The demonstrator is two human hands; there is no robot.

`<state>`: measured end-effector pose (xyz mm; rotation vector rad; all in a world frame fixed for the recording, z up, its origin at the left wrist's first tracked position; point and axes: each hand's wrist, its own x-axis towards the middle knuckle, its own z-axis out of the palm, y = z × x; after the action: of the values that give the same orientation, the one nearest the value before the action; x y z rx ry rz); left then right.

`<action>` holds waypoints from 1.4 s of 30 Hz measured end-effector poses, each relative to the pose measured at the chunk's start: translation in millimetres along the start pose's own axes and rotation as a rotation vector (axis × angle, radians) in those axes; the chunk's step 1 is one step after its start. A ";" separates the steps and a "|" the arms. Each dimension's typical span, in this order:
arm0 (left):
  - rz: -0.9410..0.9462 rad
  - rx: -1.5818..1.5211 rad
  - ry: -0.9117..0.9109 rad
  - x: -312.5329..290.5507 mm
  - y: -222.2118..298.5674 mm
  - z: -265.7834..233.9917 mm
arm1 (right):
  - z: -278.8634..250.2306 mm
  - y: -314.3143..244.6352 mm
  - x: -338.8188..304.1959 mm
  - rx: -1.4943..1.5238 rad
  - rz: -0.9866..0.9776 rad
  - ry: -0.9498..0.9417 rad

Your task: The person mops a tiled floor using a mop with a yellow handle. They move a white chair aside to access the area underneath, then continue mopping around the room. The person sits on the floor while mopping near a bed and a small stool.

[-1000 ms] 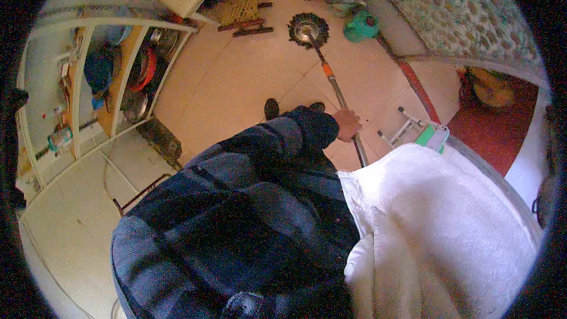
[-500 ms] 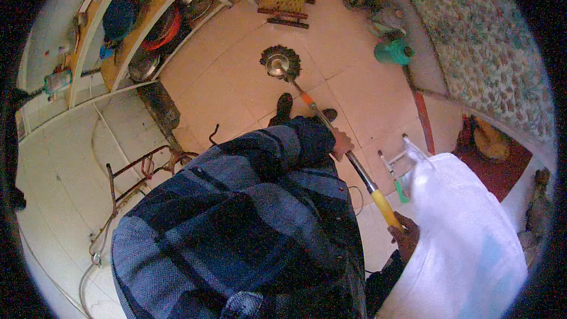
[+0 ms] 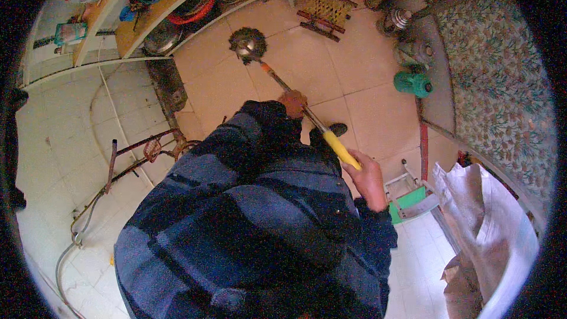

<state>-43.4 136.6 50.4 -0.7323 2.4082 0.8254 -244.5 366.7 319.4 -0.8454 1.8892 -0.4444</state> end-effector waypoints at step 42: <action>0.344 -0.260 -0.003 -39.2 278.9 138.9 | -125.0 164.2 -198.0 -0.002 0.279 -0.048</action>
<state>-150.2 429.4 88.8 -0.4090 2.4885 1.2923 -360.4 615.7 398.9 -0.5762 1.9271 -0.2487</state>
